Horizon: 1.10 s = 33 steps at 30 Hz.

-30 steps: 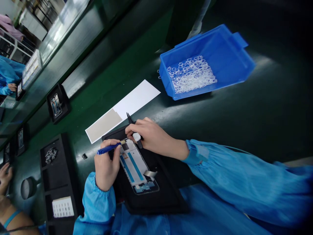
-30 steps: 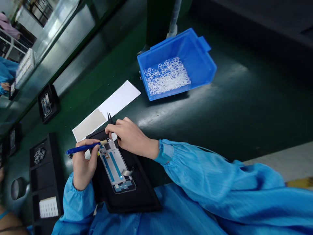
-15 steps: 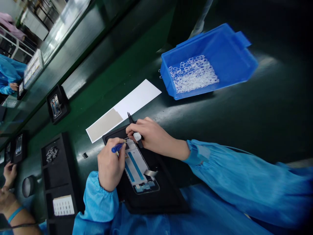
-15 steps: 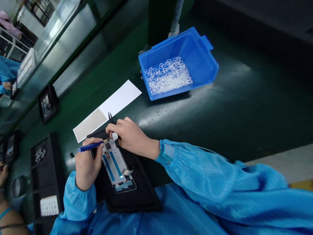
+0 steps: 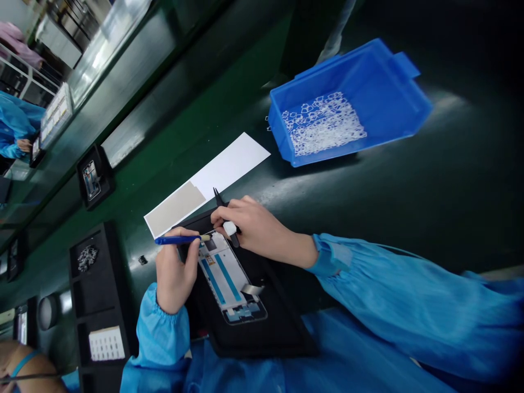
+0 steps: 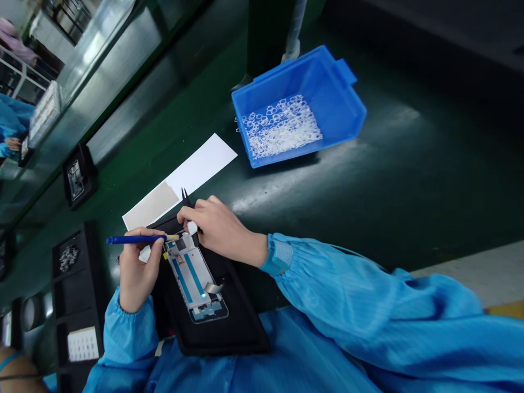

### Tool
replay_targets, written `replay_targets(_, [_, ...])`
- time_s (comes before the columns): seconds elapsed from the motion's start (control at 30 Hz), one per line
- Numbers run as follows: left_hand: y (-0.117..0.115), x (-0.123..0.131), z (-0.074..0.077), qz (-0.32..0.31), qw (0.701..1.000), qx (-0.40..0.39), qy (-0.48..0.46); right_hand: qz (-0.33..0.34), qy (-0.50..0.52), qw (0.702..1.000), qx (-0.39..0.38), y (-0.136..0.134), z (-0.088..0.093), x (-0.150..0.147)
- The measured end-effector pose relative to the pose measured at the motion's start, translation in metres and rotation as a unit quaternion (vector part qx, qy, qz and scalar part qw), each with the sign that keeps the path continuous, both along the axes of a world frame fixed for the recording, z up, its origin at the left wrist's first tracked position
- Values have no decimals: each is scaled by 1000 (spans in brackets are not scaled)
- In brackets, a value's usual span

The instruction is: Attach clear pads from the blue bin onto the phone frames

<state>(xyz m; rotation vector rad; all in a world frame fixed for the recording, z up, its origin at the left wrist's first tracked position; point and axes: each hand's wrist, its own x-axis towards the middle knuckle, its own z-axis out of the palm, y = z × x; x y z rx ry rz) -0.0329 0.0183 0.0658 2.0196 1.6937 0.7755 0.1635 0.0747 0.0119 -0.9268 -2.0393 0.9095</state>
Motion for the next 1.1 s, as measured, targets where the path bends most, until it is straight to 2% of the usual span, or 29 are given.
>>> replay_targets(0.2, [6, 3, 2, -15, 1000, -3, 26, 2, -23, 1000, 3, 0, -1, 0])
replay_targets(0.4, [5, 5, 4, -18, 999, 9, 32, 0, 6, 1000, 18, 0, -1, 0])
replay_targets(0.7, [7, 4, 6, -24, 998, 23, 62, 1, -18, 1000, 5, 0, 0, 1])
replay_targets(1.1, [8, 7, 5, -36, 996, 28, 73, 2, 5, 1000, 17, -1, -1, 1])
